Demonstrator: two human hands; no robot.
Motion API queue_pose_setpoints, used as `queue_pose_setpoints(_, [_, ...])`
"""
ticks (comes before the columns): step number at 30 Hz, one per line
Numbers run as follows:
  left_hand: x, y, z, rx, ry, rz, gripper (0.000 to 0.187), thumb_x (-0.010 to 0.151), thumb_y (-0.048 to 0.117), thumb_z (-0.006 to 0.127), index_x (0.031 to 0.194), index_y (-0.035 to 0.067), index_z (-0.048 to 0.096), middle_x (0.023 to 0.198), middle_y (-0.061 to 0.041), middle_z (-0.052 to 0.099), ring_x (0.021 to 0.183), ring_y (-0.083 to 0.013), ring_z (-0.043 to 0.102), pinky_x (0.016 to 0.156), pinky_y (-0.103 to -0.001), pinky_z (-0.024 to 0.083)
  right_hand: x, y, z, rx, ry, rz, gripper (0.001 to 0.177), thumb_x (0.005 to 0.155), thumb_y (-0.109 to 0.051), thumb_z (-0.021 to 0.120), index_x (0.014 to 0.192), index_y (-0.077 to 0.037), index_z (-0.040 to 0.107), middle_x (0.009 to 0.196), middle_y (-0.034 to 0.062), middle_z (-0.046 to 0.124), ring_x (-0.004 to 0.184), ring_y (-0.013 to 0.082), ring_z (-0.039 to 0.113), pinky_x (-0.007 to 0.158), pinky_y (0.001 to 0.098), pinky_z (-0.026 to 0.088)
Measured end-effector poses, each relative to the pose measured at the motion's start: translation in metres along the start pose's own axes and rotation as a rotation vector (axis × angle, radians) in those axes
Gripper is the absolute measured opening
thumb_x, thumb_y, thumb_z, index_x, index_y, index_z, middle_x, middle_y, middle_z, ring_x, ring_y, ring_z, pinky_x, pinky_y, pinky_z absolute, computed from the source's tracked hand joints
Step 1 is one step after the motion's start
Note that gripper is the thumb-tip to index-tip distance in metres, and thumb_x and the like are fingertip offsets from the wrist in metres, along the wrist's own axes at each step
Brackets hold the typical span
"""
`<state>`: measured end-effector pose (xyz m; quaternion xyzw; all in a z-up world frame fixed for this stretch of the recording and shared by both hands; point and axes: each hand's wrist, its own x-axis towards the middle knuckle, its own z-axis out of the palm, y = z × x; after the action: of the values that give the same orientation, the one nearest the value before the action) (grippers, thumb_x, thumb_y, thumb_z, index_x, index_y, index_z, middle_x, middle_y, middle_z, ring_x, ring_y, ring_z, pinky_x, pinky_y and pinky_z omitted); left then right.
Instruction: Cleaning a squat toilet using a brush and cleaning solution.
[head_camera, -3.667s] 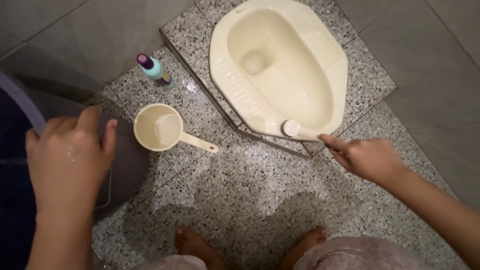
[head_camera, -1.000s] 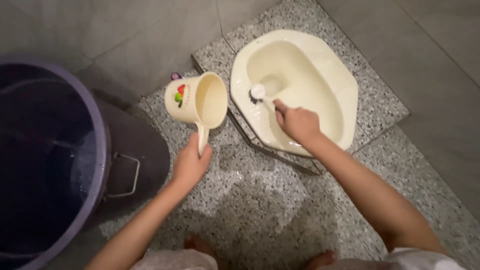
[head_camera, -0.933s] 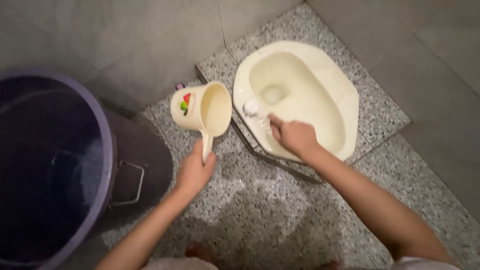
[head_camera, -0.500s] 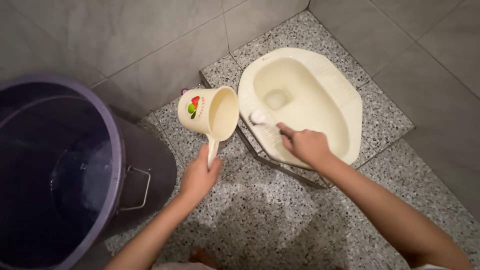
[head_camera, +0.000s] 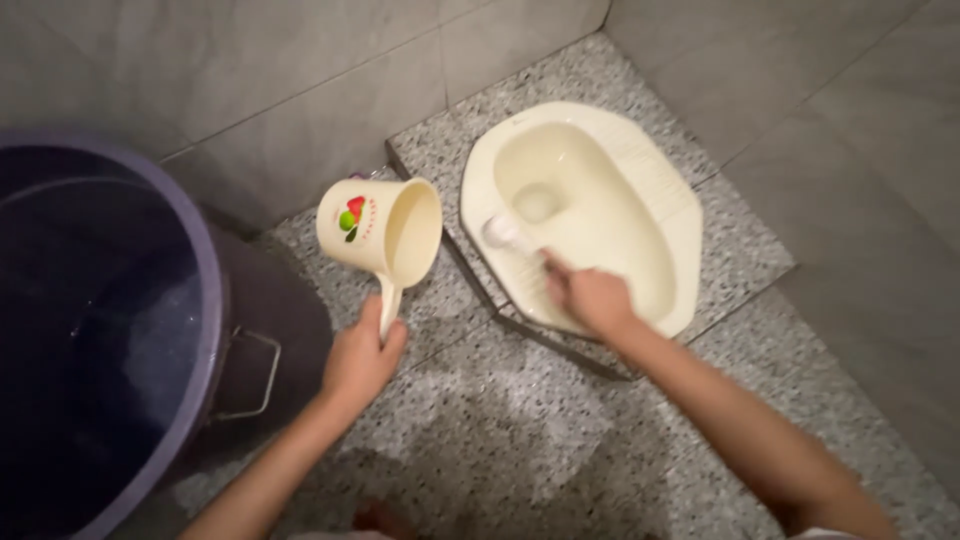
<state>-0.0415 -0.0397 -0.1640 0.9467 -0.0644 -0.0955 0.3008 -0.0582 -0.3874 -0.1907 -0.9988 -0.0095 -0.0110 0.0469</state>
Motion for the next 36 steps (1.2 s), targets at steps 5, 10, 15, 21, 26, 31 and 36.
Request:
queue_pose_setpoints(5, [0.005,0.010,-0.004,-0.013,-0.037,-0.007,0.032,0.093,0.034,0.058,0.113,0.011,0.048,0.070,-0.028,0.068,0.067,-0.0523,0.066,0.063,-0.063,0.049,0.002,-0.008,-0.026,-0.017,-0.261,0.005,0.045,0.104,-0.044,0.048,0.148,-0.037,0.052,0.059,0.0070,0.070,0.047,0.0248,0.070,0.044,0.0406,0.055])
queue_pose_setpoints(10, [0.004,0.003,0.000,0.019,-0.041,-0.043,0.032,0.093,0.035,0.058,0.115,0.012,0.049,0.073,-0.029,0.068,0.071,-0.0527,0.067,0.063,-0.064,0.050,0.001,0.016,-0.009,0.069,-0.254,0.136,0.048,0.102,-0.041,0.048,0.149,-0.034,0.049,0.059,0.0051,0.065,0.047,0.0228,0.066,0.043,0.0412,0.055])
queue_pose_setpoints(15, [0.009,0.004,0.000,0.044,-0.042,-0.024,0.033,0.094,0.036,0.058,0.113,0.011,0.049,0.073,-0.029,0.068,0.071,-0.0529,0.067,0.065,-0.064,0.050,-0.019,-0.004,-0.001,-0.017,-0.118,-0.065,0.047,0.103,-0.044,0.048,0.148,-0.034,0.053,0.056,0.0039,0.066,0.042,0.0203,0.062,0.041,0.0386,0.050])
queue_pose_setpoints(21, [0.001,0.007,-0.010,0.027,-0.038,-0.061,0.032,0.094,0.036,0.058,0.112,0.011,0.049,0.073,-0.030,0.068,0.072,-0.0531,0.066,0.067,-0.065,0.050,-0.021,0.018,0.003,0.034,-0.147,0.020,0.046,0.103,-0.040,0.049,0.148,-0.030,0.054,0.053,0.0038,0.064,0.036,0.0167,0.059,0.033,0.0347,0.048])
queue_pose_setpoints(26, [0.001,0.013,-0.011,0.023,-0.034,-0.058,0.032,0.093,0.035,0.059,0.111,0.011,0.050,0.074,-0.029,0.068,0.072,-0.0534,0.066,0.066,-0.064,0.049,-0.034,0.002,-0.006,-0.007,-0.054,-0.117,0.046,0.100,-0.043,0.052,0.145,-0.032,0.057,0.049,0.0043,0.063,0.038,0.0200,0.058,0.039,0.0372,0.048])
queue_pose_setpoints(31, [-0.002,0.017,-0.014,0.047,-0.037,-0.062,0.031,0.094,0.035,0.058,0.113,0.011,0.049,0.073,-0.030,0.068,0.071,-0.0538,0.066,0.067,-0.064,0.049,-0.030,0.017,-0.012,-0.058,0.026,-0.006,0.046,0.099,-0.042,0.054,0.143,-0.031,0.060,0.050,0.0050,0.062,0.040,0.0215,0.058,0.037,0.0397,0.049])
queue_pose_setpoints(36, [-0.002,0.017,-0.011,0.050,-0.034,-0.047,0.031,0.094,0.035,0.058,0.112,0.010,0.049,0.073,-0.031,0.068,0.071,-0.0536,0.066,0.066,-0.064,0.049,-0.040,0.001,-0.014,-0.004,-0.154,-0.042,0.046,0.102,-0.043,0.050,0.147,-0.032,0.055,0.051,0.0038,0.064,0.038,0.0197,0.061,0.038,0.0382,0.051])
